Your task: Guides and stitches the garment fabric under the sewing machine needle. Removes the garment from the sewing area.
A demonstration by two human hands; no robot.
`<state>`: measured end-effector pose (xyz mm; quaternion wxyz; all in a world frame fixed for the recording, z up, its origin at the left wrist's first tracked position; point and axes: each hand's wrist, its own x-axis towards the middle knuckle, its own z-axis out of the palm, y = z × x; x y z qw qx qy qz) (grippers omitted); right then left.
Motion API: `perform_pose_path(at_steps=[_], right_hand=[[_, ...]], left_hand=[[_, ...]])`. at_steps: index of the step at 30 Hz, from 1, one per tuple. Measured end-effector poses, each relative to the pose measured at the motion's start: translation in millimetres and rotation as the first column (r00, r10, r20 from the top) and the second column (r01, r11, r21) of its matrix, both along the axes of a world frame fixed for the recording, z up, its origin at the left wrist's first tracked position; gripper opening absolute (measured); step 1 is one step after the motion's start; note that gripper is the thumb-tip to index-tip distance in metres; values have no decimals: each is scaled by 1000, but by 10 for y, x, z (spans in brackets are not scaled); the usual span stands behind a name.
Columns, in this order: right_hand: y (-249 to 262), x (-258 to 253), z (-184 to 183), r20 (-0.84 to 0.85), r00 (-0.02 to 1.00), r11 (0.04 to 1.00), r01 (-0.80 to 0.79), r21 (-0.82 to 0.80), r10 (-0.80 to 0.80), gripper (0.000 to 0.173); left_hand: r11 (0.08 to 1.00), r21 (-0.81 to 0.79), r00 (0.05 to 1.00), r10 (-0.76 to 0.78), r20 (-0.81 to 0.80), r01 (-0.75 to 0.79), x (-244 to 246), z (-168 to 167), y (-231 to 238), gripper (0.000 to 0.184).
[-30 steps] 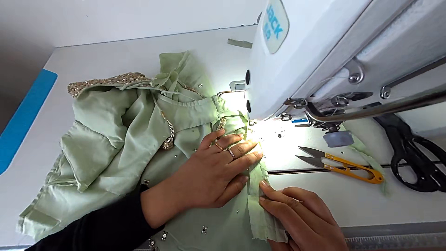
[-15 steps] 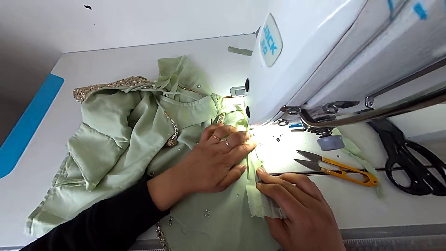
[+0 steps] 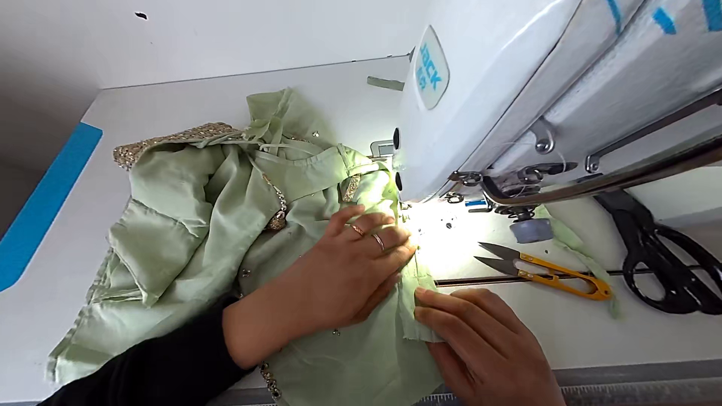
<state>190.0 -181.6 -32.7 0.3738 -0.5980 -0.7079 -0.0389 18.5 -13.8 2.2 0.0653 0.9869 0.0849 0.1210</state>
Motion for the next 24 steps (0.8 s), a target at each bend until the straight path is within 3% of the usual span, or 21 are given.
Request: perform_pose_path(at_steps=[8, 24], right_hand=[[-143, 19, 32, -75, 997, 999, -7, -50, 3, 18], [-125, 9, 82, -59, 998, 993, 27, -111, -33, 18]], left_hand=[[996, -89, 997, -22, 74, 28, -57, -148, -37, 43], [995, -79, 994, -59, 89, 66, -61, -162, -23, 41]])
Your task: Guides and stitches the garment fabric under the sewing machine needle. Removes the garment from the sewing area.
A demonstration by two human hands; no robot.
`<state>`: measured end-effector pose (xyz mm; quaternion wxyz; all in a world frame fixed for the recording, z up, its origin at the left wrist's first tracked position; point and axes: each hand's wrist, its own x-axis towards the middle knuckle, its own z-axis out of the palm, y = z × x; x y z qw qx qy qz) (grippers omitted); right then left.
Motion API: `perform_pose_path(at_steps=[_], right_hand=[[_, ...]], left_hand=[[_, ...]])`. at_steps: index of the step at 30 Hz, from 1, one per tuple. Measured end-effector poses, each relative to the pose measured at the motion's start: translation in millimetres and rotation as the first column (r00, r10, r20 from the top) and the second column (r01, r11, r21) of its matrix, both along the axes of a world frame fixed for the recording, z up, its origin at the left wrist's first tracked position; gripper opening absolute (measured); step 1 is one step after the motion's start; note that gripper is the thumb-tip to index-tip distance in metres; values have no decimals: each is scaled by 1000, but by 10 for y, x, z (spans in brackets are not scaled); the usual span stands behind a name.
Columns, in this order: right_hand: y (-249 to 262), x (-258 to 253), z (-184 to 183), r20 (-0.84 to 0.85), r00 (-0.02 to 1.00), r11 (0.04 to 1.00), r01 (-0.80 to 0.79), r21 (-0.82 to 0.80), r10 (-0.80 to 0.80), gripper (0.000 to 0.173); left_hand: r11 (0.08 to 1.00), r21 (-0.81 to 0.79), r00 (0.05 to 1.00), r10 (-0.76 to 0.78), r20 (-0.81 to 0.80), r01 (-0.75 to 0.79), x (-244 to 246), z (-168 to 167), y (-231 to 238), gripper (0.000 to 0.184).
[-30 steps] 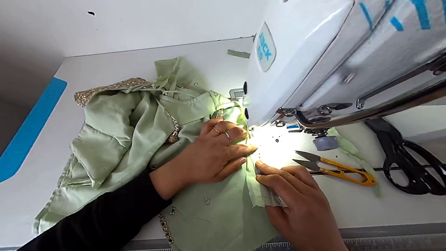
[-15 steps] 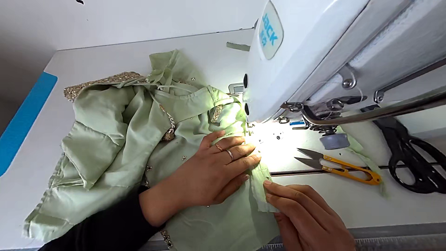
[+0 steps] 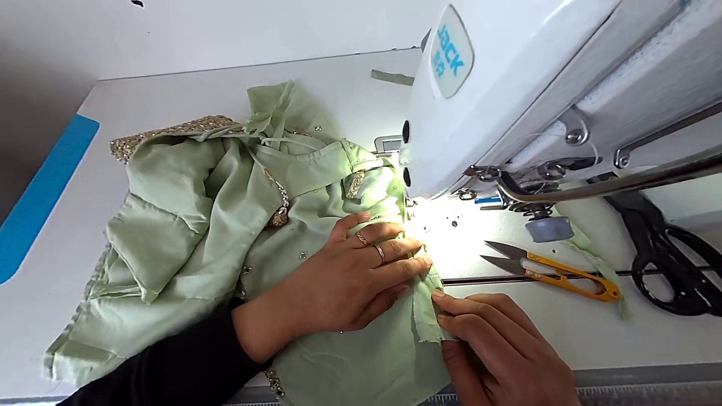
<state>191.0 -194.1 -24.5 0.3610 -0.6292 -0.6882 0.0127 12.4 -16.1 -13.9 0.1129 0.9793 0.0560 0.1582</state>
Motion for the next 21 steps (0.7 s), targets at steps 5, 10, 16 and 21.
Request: perform_pose_path(at_steps=[5, 10, 16, 21], right_hand=[[29, -15, 31, 18, 1000, 999, -5, -32, 6, 19], [160, -17, -17, 70, 996, 999, 45, 4, -45, 24], [203, -21, -44, 51, 996, 997, 77, 19, -78, 25], [198, -24, -60, 47, 996, 997, 72, 29, -74, 24]], left_hand=[[1000, -5, 1000, -16, -9, 16, 13, 6, 70, 42], [998, 36, 998, -55, -3, 55, 64, -5, 290, 42], [995, 74, 997, -74, 25, 72, 76, -17, 381, 40], [992, 84, 995, -94, 28, 92, 67, -1, 372, 41]])
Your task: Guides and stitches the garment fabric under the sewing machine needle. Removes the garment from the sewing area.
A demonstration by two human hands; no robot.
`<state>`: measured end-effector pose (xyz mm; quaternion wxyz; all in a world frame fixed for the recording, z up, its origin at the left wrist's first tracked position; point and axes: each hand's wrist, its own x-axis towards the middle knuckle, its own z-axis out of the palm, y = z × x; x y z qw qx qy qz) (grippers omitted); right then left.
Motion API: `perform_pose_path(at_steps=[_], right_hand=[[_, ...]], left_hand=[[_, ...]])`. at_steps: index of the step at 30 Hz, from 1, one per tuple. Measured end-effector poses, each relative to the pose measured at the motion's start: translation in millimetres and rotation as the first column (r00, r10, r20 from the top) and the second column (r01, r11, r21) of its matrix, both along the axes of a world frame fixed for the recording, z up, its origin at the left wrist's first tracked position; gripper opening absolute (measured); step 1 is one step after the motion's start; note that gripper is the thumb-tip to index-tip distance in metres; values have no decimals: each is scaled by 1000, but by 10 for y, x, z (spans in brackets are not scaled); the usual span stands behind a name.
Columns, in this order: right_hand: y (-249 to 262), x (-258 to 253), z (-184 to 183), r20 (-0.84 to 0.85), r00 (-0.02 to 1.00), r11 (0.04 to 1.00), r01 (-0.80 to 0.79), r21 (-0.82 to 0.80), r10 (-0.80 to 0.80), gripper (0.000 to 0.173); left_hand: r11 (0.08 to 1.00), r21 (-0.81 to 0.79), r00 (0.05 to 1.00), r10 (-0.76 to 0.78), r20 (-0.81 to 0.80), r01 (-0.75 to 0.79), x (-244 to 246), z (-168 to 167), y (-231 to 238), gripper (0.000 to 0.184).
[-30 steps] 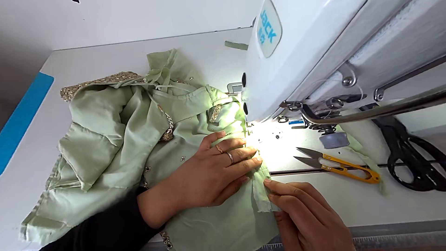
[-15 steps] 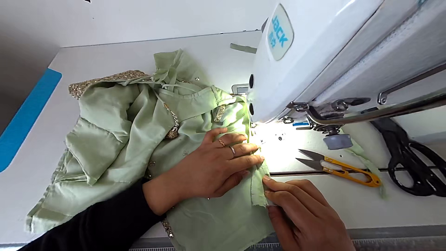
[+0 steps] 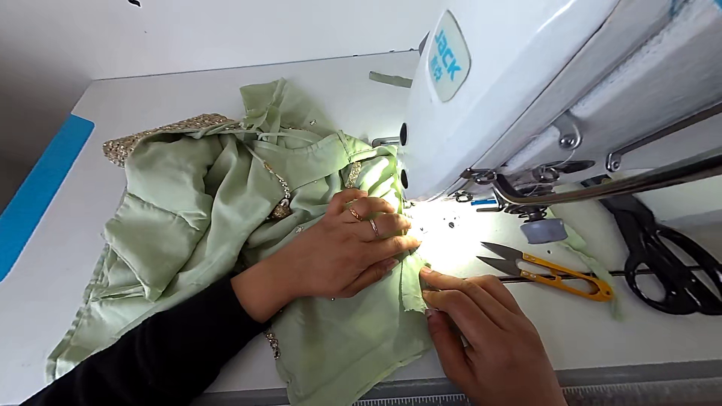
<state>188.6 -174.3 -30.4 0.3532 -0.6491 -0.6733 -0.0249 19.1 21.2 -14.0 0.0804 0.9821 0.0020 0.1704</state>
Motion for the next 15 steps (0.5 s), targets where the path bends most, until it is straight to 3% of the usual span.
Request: perform_pose_path(at_steps=[5, 11, 15], right_hand=[[-2, -6, 2, 4, 1000, 1000, 3, 11, -3, 23], [-2, 7, -2, 8, 1000, 1000, 5, 4, -6, 24], [6, 19, 43, 15, 1000, 1000, -13, -18, 13, 24]], left_hand=[[998, 54, 997, 29, -77, -25, 5, 98, -149, 45], [990, -20, 976, 132, -173, -138, 22, 234, -271, 44], [979, -87, 977, 171, -130, -183, 41, 196, -224, 38]])
